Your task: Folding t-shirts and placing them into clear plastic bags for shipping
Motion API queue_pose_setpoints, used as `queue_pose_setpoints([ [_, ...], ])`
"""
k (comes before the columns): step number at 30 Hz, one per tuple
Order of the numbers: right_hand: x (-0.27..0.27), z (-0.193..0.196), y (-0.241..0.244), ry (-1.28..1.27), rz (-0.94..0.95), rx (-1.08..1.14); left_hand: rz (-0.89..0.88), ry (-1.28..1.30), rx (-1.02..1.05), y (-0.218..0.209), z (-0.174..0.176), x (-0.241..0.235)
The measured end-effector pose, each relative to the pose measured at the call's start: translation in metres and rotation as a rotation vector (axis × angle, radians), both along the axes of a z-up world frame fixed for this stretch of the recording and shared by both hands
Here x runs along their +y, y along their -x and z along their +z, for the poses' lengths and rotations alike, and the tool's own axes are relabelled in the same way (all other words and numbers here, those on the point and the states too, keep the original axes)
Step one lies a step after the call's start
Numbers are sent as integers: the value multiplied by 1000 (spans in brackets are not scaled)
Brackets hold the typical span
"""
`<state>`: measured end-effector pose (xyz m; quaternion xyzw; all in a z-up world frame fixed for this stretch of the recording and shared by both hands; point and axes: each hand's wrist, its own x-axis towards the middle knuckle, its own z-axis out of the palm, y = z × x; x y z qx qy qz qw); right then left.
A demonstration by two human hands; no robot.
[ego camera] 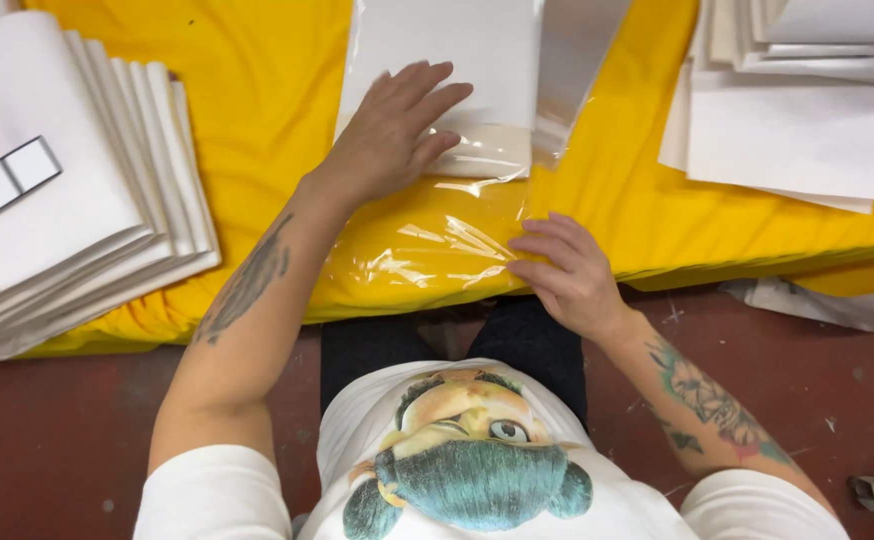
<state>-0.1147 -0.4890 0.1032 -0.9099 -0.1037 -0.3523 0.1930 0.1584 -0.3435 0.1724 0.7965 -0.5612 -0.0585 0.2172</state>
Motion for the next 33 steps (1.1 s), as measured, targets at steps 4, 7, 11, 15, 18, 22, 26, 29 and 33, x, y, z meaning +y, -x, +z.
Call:
queue_pose_setpoints([
  [4, -6, 3, 40, -85, -71, -36, -52, -99, -179, 4, -32, -12],
  [7, -15, 7, 60, -144, -177, -110, -38, -97, -150, 15, -30, -2],
  [11, -33, 6, 47, 3, -208, 68, -62, -94, -70, 31, -29, 13],
  [15, -39, 20, 18, 106, -9, 182, -91, 11, -89, 29, -36, 42],
  [18, -51, 11, 8, 190, 23, 160, -119, 235, -302, 11, -71, 89],
  [22, -51, 9, -13, 238, 65, 168, -90, 260, -385, 14, -63, 141],
  [26, -44, 11, -25, 301, 125, 140, -170, 250, -483, 22, -60, 163],
  [29, -39, 14, -23, 291, 129, 102, -216, 267, -521, 28, -51, 162],
  [33, -34, 18, -18, 219, 87, 87, -264, 310, -511, 33, -48, 154],
])
